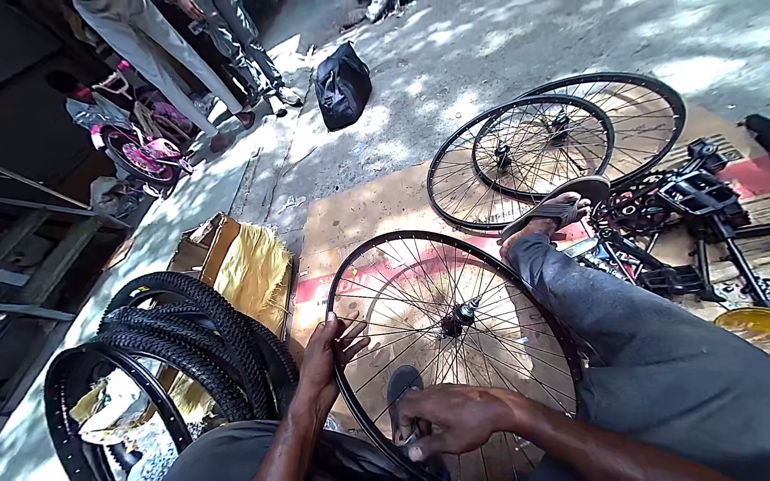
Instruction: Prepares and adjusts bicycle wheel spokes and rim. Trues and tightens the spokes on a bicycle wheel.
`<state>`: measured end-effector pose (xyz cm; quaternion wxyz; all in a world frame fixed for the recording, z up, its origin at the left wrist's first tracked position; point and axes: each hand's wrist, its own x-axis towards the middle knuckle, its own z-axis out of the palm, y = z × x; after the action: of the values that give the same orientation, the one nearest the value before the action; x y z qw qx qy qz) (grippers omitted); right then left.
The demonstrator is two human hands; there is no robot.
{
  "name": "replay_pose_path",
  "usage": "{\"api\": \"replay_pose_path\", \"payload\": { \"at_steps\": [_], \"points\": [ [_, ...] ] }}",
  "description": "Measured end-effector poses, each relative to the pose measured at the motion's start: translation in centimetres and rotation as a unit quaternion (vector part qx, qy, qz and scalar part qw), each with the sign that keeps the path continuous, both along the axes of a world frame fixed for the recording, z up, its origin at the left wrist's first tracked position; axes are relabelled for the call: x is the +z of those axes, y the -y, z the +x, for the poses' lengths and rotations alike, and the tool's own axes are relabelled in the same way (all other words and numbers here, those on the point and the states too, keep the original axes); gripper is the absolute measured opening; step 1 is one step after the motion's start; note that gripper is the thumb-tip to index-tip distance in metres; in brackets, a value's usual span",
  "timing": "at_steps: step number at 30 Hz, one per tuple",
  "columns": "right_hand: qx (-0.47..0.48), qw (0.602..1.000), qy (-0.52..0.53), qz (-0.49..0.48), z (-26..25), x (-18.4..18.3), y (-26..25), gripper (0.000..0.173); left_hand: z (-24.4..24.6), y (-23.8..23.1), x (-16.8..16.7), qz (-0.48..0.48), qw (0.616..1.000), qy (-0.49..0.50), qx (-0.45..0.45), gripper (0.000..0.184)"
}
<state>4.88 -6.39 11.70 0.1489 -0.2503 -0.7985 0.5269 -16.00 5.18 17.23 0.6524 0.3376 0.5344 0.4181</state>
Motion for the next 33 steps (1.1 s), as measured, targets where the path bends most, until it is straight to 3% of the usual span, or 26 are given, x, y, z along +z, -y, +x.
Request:
{"api": "replay_pose_path", "payload": {
  "at_steps": [4,6,9,11,13,17,21,26,31,33],
  "points": [
    [-0.044,0.998,0.022,0.027,0.4,0.6,-0.3,0.034,0.1,1.1,-0.1,0.034,0.999,-0.011,0.011,0.027],
    [-0.126,0.990,-0.013,0.061,2.1,1.5,-0.5,0.032,0.3,2.5,0.2,0.086,0.996,0.017,-0.003,0.027],
    [-0.220,0.956,0.063,0.186,3.6,2.4,-1.0,0.035,0.5,4.0,0.6,0.152,0.985,0.037,-0.071,0.031],
    [-0.175,0.951,0.121,0.223,3.2,2.4,-0.9,0.034,0.6,3.7,0.8,0.167,0.980,0.019,-0.110,0.019],
    [-0.115,0.967,0.082,0.214,2.1,2.5,-0.1,0.030,0.9,3.0,0.9,0.148,0.982,0.006,-0.120,0.017],
    [-0.043,0.985,0.001,0.168,0.5,1.9,0.8,0.017,0.5,3.3,0.0,0.070,0.996,-0.007,-0.046,0.016],
    [-0.059,0.987,0.001,0.146,0.0,1.5,0.6,0.016,0.2,3.3,-0.4,0.036,0.999,0.001,-0.017,0.017],
    [-0.068,0.973,0.086,0.203,1.5,1.9,0.5,0.017,0.6,3.3,-0.1,0.034,0.999,0.001,-0.016,0.018],
    [-0.109,0.972,0.003,0.210,-0.6,0.7,1.3,0.029,0.8,3.3,-0.1,0.043,0.999,0.009,-0.021,0.020],
    [-0.155,0.958,0.022,0.238,-1.9,-0.5,1.7,0.021,0.7,3.4,-0.1,0.044,0.999,0.006,-0.023,0.019]
  ]
}}
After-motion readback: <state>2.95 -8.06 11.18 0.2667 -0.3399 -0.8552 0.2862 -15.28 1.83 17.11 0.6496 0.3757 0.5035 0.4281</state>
